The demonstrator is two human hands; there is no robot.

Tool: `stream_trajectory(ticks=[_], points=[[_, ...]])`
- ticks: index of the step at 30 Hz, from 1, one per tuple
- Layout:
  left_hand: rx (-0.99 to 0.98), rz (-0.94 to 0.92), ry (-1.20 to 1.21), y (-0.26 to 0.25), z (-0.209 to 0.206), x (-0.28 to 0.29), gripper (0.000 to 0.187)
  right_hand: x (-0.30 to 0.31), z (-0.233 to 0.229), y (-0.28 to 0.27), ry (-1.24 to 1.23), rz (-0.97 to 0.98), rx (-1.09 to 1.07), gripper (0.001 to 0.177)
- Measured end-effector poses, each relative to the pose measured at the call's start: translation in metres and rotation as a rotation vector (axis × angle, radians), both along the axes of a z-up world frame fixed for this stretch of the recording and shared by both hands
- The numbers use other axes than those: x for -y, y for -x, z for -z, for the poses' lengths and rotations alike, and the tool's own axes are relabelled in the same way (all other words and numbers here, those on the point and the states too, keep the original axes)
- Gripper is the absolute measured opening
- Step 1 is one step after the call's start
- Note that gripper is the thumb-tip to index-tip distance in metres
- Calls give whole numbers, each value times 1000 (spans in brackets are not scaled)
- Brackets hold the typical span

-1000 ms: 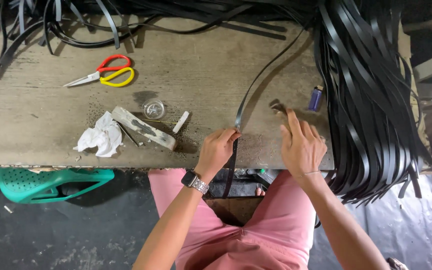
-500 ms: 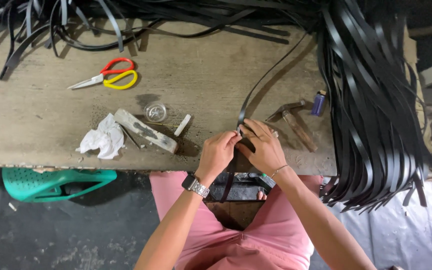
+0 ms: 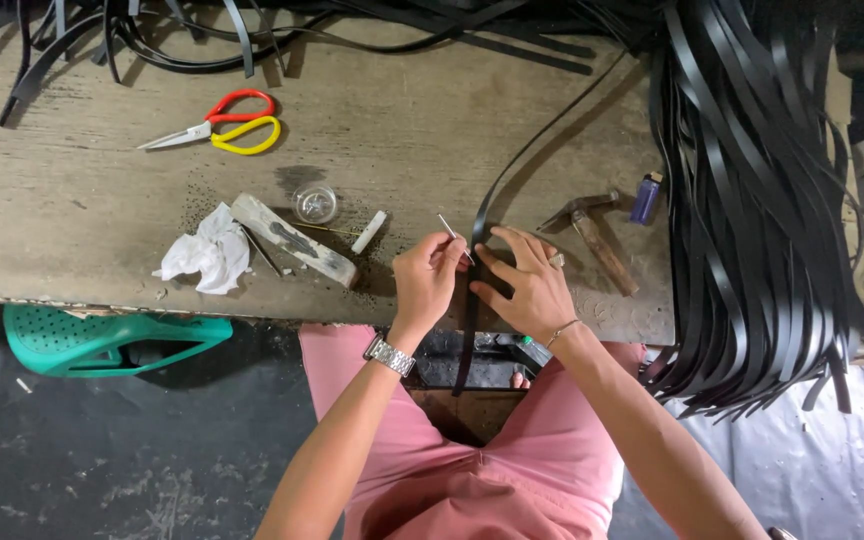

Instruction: The person is using a hammer and a small metal punch to create holes at regular intervals along a black leather strip on a workbench.

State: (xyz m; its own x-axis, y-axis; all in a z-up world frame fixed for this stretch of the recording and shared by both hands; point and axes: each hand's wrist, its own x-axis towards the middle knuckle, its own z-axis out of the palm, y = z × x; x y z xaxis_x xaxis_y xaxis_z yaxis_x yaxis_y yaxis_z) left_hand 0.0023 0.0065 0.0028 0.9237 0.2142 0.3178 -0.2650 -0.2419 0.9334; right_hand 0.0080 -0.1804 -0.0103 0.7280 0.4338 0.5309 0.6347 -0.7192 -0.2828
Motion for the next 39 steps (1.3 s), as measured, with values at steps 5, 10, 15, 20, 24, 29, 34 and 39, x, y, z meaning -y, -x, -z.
stream_trajectory(ticks=[5,10,15,20,24,29,34,39], points=[[8,16,51,3,-1,-2,13,0,-4,6,-16,-34,4,39],[10,81,108,5,-1,-2,16,2,-12,17,-10,-40,-13,39],[18,70,-74,11,0,-4,14,2,-11,19,14,-11,-57,52],[41,54,-195,13,0,-2,12,2,-13,18,12,0,-79,53],[72,35,-266,16,-4,0,13,3,-14,18,21,-3,-80,54],[85,39,-271,15,-1,0,13,2,-14,19,23,-3,-87,52],[110,43,-279,15,2,0,12,1,-19,19,11,-5,-97,51],[129,47,-283,14,4,2,10,0,-20,20,10,1,-107,52]])
